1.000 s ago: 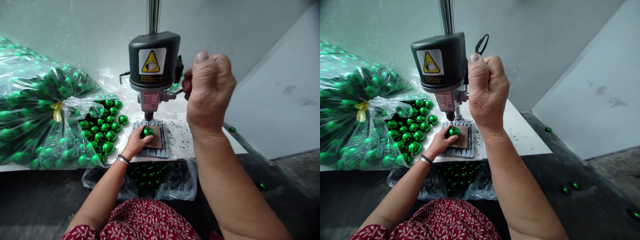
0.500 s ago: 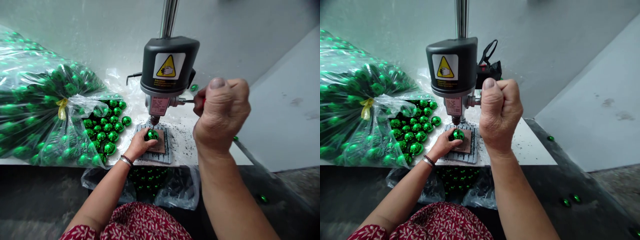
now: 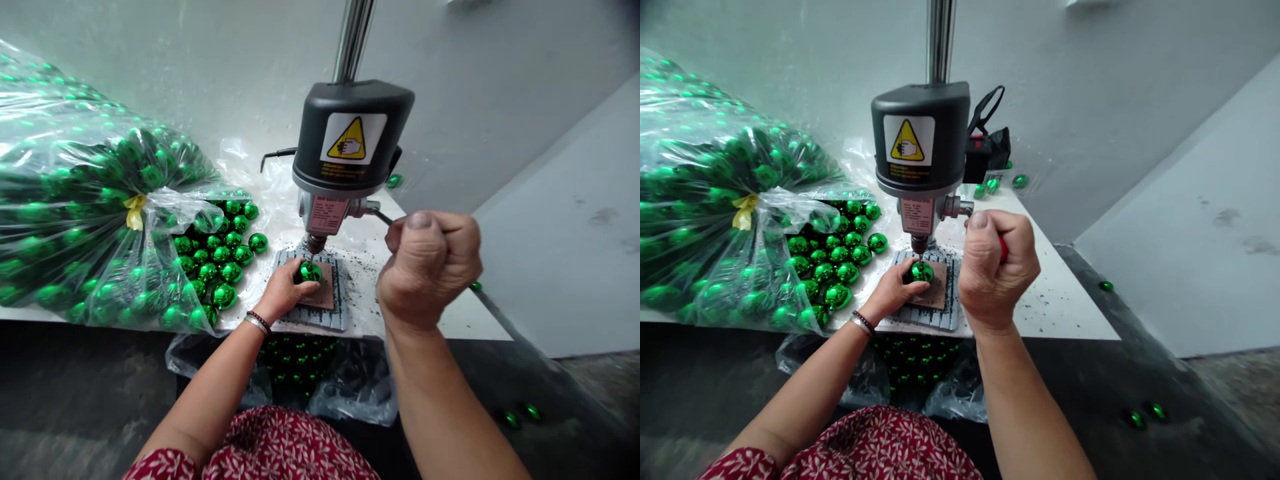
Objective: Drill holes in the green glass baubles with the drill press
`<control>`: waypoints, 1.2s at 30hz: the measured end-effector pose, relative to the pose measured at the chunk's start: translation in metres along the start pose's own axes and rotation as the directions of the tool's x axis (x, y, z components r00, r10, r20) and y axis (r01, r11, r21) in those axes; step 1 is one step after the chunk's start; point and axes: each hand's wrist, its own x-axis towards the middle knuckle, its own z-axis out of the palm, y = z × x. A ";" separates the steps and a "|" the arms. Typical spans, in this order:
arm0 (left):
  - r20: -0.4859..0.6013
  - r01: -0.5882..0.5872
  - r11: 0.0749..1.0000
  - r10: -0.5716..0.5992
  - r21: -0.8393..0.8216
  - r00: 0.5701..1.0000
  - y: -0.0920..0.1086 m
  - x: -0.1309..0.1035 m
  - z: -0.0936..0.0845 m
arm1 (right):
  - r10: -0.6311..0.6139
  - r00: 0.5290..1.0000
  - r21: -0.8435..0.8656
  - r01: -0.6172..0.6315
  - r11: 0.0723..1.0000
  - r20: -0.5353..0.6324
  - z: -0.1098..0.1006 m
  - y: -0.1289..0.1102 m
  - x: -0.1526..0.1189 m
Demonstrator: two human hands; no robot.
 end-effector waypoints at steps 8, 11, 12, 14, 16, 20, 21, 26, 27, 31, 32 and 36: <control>-0.015 -0.015 1.000 0.015 -0.006 1.000 -0.001 -0.001 0.001 | 0.099 0.995 0.063 -0.098 0.993 -0.001 -0.002 0.004 -0.019; -0.059 0.049 0.992 -0.043 0.114 0.997 -0.004 0.005 0.007 | 0.147 0.989 0.120 -0.145 0.982 -0.005 -0.001 0.005 -0.023; -0.068 0.071 0.984 -0.060 0.161 0.996 -0.005 0.005 0.008 | 0.154 0.988 0.139 -0.151 0.979 -0.012 -0.001 0.005 -0.023; -0.084 0.084 0.973 -0.068 0.216 0.994 -0.007 -0.005 0.004 | 0.151 0.989 0.149 -0.147 0.978 -0.012 -0.001 0.003 -0.020; -0.146 0.079 0.972 -0.047 0.223 0.988 -0.013 -0.032 -0.009 | 0.123 0.992 0.123 -0.123 0.985 0.006 -0.002 0.001 -0.013; -0.343 0.083 0.934 0.044 0.346 0.938 -0.033 -0.118 -0.044 | 0.076 0.996 0.121 -0.081 0.989 0.048 -0.003 -0.007 0.004; -0.341 0.079 0.934 0.048 0.349 0.939 -0.037 -0.139 -0.050 | 0.072 0.996 0.120 -0.078 0.990 0.054 -0.002 -0.010 0.009; -0.284 -0.081 0.959 0.160 0.273 0.945 -0.037 -0.182 -0.048 | 0.098 0.986 0.032 -0.103 0.994 0.133 0.010 -0.018 0.049; -0.276 -0.123 0.955 0.199 0.268 0.940 -0.035 -0.181 -0.045 | 0.113 0.979 0.019 -0.118 0.993 0.167 0.014 -0.018 0.060; -0.261 -0.272 0.917 0.350 0.292 0.900 -0.034 -0.169 -0.038 | 0.143 0.960 -0.044 -0.136 0.990 0.242 0.028 -0.010 0.097; -0.267 -0.297 0.905 0.381 0.305 0.885 -0.036 -0.167 -0.038 | 0.145 0.958 -0.058 -0.134 0.989 0.249 0.030 -0.007 0.103; -0.299 -0.345 0.858 0.467 0.380 0.832 -0.054 -0.167 -0.038 | 0.133 0.956 -0.127 -0.103 0.987 0.262 0.029 0.014 0.115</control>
